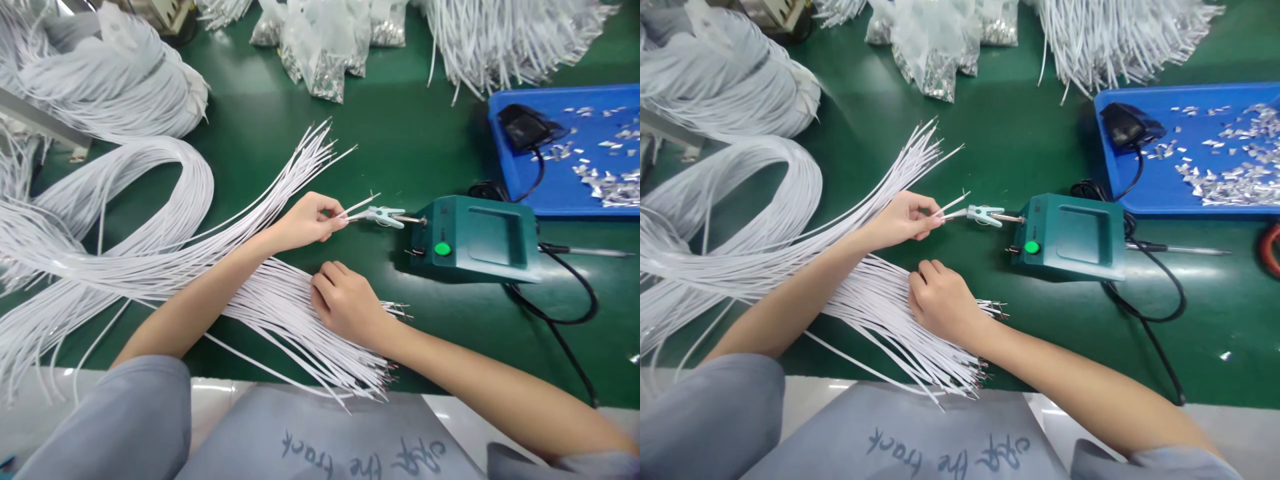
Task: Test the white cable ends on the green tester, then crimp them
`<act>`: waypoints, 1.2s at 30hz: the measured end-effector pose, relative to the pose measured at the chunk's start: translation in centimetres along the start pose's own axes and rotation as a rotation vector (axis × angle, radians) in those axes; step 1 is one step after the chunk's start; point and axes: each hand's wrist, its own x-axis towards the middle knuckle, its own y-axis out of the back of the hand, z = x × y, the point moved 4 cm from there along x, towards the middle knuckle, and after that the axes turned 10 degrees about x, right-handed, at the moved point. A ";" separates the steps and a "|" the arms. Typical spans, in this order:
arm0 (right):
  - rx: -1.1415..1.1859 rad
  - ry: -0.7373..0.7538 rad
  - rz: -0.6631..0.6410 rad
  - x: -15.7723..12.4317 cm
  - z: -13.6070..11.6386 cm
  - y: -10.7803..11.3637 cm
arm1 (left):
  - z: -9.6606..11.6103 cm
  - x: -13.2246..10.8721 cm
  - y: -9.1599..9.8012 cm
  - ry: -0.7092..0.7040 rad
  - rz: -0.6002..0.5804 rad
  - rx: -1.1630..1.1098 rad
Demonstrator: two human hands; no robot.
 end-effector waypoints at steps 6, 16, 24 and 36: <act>0.013 -0.010 -0.003 -0.1 0.1 -0.2 | 1.4 -0.6 -0.1 -0.074 -0.162 -0.257; 0.048 -0.022 0.008 0.0 0.1 0.2 | 1.6 -0.7 -0.1 -0.084 -0.160 -0.231; 0.091 -0.067 0.004 -0.1 0.5 0.1 | 1.4 -0.7 0.2 -0.105 -0.129 -0.232; 0.123 -0.081 -0.008 -0.1 0.5 0.2 | 1.4 -0.6 0.2 -0.083 -0.133 -0.236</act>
